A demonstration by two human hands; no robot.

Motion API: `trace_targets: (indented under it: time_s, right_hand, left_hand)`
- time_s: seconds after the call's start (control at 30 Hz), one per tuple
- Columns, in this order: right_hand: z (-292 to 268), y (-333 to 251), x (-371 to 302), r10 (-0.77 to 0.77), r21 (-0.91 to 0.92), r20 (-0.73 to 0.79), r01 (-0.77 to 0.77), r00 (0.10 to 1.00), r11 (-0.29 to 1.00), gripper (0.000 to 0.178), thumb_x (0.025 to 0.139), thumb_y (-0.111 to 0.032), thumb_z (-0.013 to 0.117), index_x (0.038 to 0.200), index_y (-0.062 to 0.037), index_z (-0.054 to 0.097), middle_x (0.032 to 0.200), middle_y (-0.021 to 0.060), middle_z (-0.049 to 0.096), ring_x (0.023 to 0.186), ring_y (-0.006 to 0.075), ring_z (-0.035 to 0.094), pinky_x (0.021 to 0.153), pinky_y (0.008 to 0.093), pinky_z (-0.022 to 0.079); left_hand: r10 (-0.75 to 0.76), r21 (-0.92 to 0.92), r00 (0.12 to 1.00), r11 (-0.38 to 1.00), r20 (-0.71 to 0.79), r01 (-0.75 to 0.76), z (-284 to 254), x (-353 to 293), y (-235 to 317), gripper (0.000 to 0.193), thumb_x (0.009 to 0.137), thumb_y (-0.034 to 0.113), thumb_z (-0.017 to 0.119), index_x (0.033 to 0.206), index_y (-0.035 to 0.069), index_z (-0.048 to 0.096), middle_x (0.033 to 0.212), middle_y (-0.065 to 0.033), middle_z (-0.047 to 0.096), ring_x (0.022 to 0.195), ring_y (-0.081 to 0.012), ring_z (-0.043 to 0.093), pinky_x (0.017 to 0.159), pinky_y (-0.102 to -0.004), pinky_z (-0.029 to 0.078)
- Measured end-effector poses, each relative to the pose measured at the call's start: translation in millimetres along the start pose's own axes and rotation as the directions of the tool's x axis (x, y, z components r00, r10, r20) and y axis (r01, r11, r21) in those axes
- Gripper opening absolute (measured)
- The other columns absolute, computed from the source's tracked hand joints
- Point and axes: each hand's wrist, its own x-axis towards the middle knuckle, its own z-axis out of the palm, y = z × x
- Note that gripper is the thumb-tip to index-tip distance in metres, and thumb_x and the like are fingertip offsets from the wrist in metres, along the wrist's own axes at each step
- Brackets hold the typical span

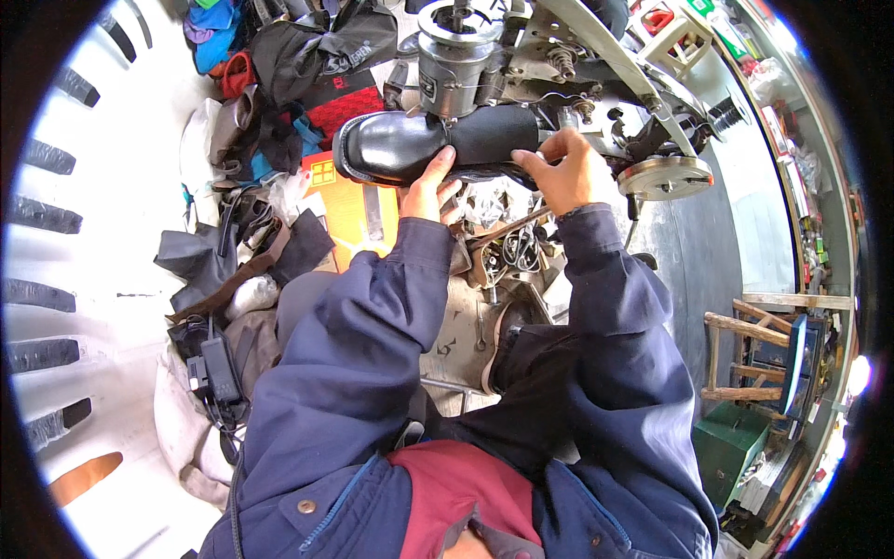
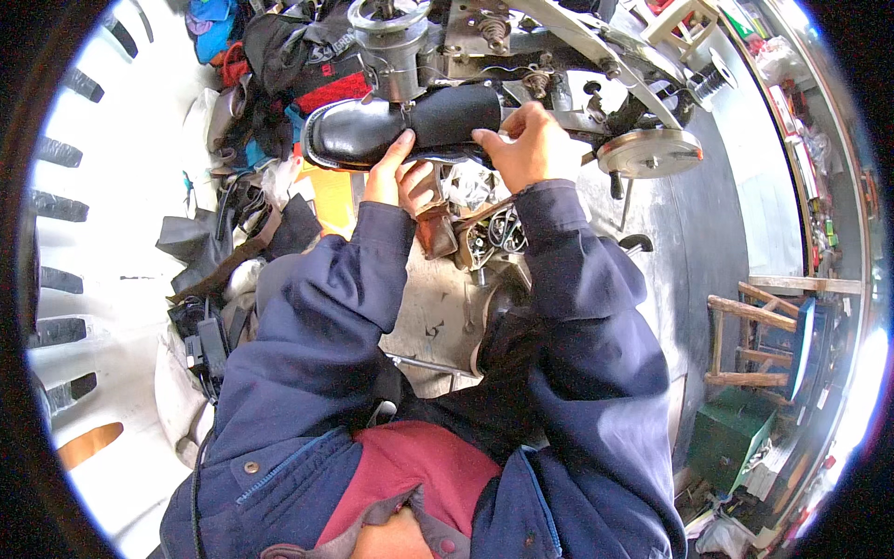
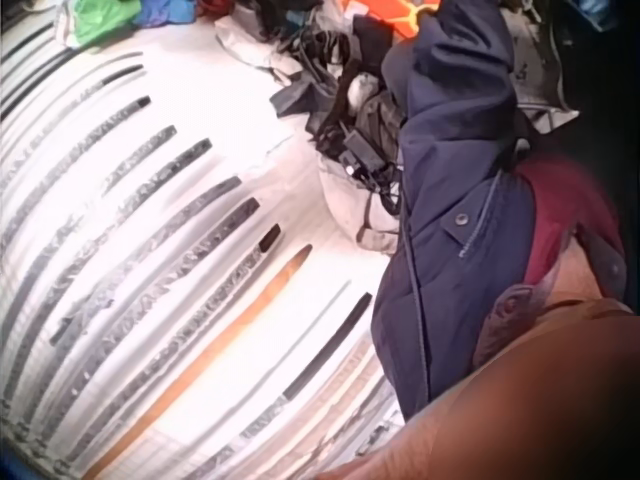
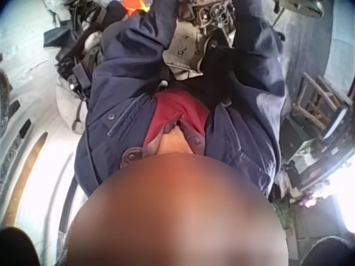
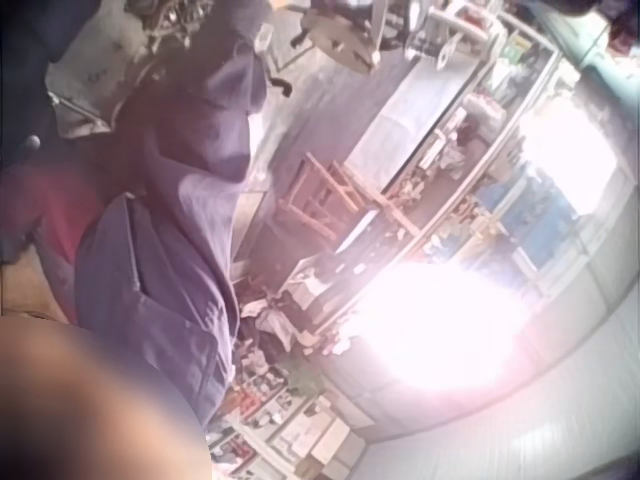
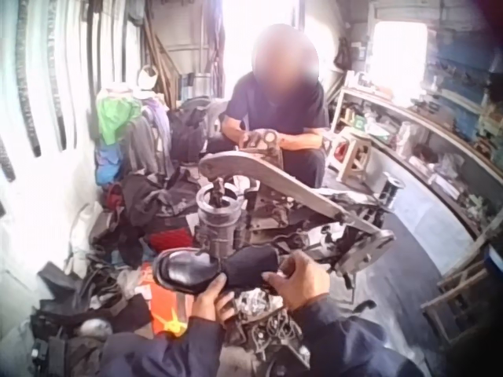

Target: The person inserts a black insole into a black boot, then secures the boot on a sewing machine and stitches along the upper edge. The person adjusts the boot and machine parts during the process.

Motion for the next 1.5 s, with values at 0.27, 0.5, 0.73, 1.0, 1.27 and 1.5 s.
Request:
trace_targets:
  time_s: [0.27,0.5,0.73,1.0,1.27,1.5]
  right_hand:
    - [2,-21,14,-0.402,0.071,-0.184,0.42,0.897,0.905,0.027,0.079,-0.03,0.081,0.092,-0.0066,0.075,0.091,0.0125,0.072,0.089,0.0282,0.068,0.082,0.0391,0.052]
    - [27,-34,30,-0.458,-0.085,-0.11,0.45,0.882,0.889,0.032,0.079,-0.043,0.078,0.088,-0.0123,0.077,0.076,0.0126,0.072,0.073,0.0315,0.069,0.075,0.039,0.05]
    - [35,-43,28,-0.448,-0.147,-0.033,0.439,0.893,0.886,0.037,0.075,-0.049,0.079,0.087,-0.0148,0.075,0.075,0.01,0.071,0.077,0.0296,0.067,0.087,0.0417,0.042]
    - [31,-40,26,-0.469,-0.16,0.002,0.463,0.883,0.872,0.042,0.071,-0.051,0.082,0.091,-0.0151,0.073,0.083,0.007,0.072,0.084,0.0284,0.067,0.091,0.0416,0.042]
    - [33,-39,26,-0.445,-0.151,0.01,0.441,0.895,0.884,0.047,0.067,-0.053,0.083,0.092,-0.0163,0.071,0.088,0.0079,0.071,0.095,0.0298,0.065,0.093,0.0421,0.042]
    - [38,-37,25,-0.437,-0.191,0.003,0.429,0.899,0.883,0.052,0.066,-0.055,0.084,0.098,-0.0166,0.07,0.097,0.0084,0.07,0.104,0.0307,0.061,0.095,0.0438,0.042]
  left_hand:
    - [0.021,0.023,1.0,1.0,-0.004,-0.021,-1,0,-1,0.082,0.072,0.056,0.08,0.139,0.017,0.051,0.139,-0.0088,0.054,0.13,-0.0289,0.047,0.106,-0.0564,0.031]
    - [0.021,0.064,0.999,0.998,-0.024,-0.019,-8,6,-3,0.076,0.073,0.055,0.08,0.135,0.019,0.054,0.129,-0.0075,0.057,0.121,-0.0264,0.051,0.099,-0.0523,0.037]
    - [0.017,0.046,0.999,0.999,-0.034,-0.015,-7,6,-3,0.078,0.071,0.058,0.081,0.132,0.015,0.06,0.133,-0.0042,0.055,0.123,-0.0261,0.048,0.098,-0.0488,0.04]
    - [-0.005,0.077,1.0,0.997,0.001,0.005,-14,8,0,0.072,0.078,0.056,0.076,0.134,0.016,0.056,0.133,-0.0093,0.055,0.125,-0.0261,0.048,0.107,-0.0522,0.032]
    - [0.01,0.117,0.998,0.993,-0.066,-0.002,-17,-3,8,0.041,0.081,0.053,0.074,0.107,0.023,0.064,0.091,0.0033,0.065,0.084,-0.0113,0.062,0.065,-0.0309,0.042]
    - [0.023,0.211,0.994,0.977,-0.111,0.001,-17,-8,15,0.036,0.081,0.05,0.073,0.103,0.023,0.065,0.087,0.0034,0.067,0.084,-0.013,0.065,0.067,-0.0314,0.045]
